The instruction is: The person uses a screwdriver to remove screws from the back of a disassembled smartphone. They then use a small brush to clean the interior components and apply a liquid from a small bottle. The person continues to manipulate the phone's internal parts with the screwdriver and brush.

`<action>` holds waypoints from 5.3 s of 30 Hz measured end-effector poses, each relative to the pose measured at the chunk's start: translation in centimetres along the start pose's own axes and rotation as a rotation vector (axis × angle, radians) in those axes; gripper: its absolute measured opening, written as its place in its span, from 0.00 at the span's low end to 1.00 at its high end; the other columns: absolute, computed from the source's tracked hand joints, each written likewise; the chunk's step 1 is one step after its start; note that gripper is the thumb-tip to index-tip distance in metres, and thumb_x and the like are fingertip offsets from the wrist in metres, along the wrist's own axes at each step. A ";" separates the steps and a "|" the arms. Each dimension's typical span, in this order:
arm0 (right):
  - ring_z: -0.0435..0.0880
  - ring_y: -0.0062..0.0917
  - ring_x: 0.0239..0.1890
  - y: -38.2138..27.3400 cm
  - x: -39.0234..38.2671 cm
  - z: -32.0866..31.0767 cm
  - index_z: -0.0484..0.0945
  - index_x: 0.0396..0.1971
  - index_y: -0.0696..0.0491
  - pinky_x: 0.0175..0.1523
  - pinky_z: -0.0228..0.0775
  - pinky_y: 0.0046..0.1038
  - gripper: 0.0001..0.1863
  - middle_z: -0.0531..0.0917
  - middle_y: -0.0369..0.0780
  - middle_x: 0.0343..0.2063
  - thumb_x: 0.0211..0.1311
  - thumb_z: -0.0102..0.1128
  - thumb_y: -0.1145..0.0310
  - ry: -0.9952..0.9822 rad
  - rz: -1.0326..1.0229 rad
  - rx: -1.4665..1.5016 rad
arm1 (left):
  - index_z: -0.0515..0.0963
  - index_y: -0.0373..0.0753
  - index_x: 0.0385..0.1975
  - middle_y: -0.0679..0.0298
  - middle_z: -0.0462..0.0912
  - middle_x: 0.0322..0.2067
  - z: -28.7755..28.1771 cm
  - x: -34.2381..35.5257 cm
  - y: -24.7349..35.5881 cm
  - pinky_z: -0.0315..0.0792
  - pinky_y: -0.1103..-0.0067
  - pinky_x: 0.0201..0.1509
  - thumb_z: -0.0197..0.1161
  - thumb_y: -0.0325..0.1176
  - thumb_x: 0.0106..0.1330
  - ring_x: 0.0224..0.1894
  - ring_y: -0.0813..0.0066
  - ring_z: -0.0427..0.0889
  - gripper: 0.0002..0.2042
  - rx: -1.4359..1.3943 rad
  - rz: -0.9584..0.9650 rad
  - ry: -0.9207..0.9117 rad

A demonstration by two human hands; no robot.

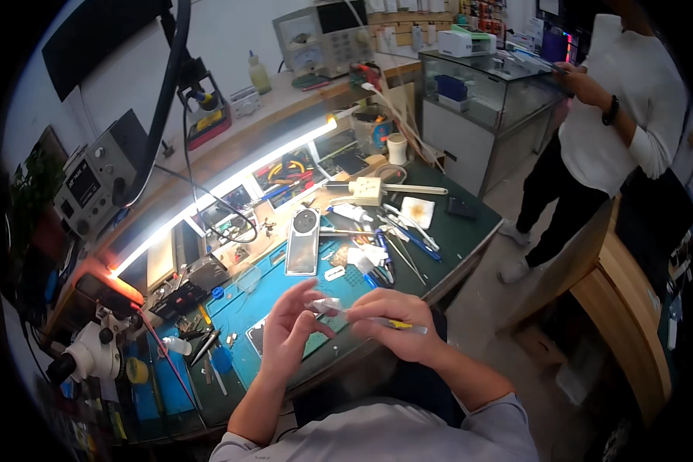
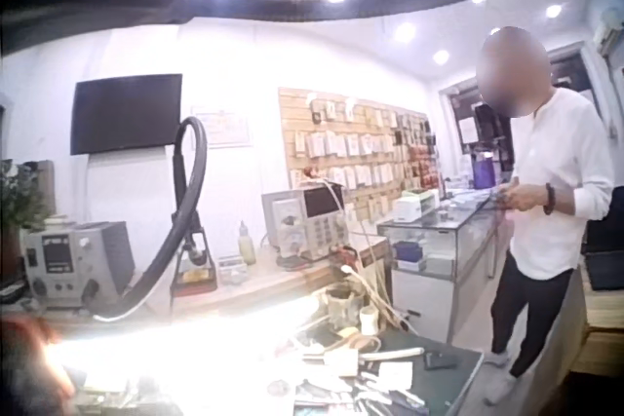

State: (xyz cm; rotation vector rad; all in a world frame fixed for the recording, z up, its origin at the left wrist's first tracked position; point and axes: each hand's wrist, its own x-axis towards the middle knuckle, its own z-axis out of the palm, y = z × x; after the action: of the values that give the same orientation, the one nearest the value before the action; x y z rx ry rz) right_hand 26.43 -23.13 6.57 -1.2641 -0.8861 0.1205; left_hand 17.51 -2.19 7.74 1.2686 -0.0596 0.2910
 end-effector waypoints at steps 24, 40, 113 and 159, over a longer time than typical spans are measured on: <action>0.90 0.26 0.43 -0.8 -11.5 2.8 0.83 0.55 0.62 0.47 0.86 0.28 0.12 0.89 0.46 0.48 0.78 0.61 0.75 0.174 0.277 0.717 | 0.83 0.31 0.57 0.62 0.87 0.45 5.3 -8.6 -3.3 0.80 0.81 0.52 0.63 0.27 0.80 0.44 0.80 0.85 0.12 0.028 0.010 -0.037; 0.87 0.30 0.44 4.2 -14.8 11.0 0.88 0.46 0.60 0.50 0.79 0.28 0.08 0.87 0.45 0.45 0.70 0.68 0.80 0.156 0.035 -0.300 | 0.82 0.36 0.49 0.55 0.87 0.37 1.9 -18.3 -9.5 0.82 0.70 0.38 0.68 0.28 0.72 0.35 0.59 0.89 0.09 0.814 0.187 0.281; 0.91 0.26 0.46 4.4 -15.7 6.9 0.85 0.57 0.61 0.55 0.87 0.31 0.16 0.90 0.44 0.47 0.76 0.67 0.70 0.164 0.967 0.823 | 0.85 0.38 0.55 0.63 0.87 0.55 -5.7 -14.7 -0.3 0.77 0.68 0.61 0.71 0.28 0.59 0.57 0.67 0.86 0.21 1.678 0.549 -0.242; 0.84 0.16 0.41 3.5 -10.4 4.7 0.91 0.49 0.60 0.46 0.75 0.18 0.10 0.85 0.35 0.43 0.72 0.67 0.80 0.097 0.415 0.024 | 0.77 0.34 0.57 0.51 0.77 0.62 -17.1 -24.6 1.3 0.70 0.65 0.64 0.65 0.31 0.75 0.59 0.58 0.76 0.15 1.443 0.301 0.931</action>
State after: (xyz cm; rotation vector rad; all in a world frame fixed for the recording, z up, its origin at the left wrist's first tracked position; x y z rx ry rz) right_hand 17.78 -23.83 -1.59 -1.4057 -0.5278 0.3939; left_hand -8.46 9.87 -1.23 2.3949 0.9143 1.3103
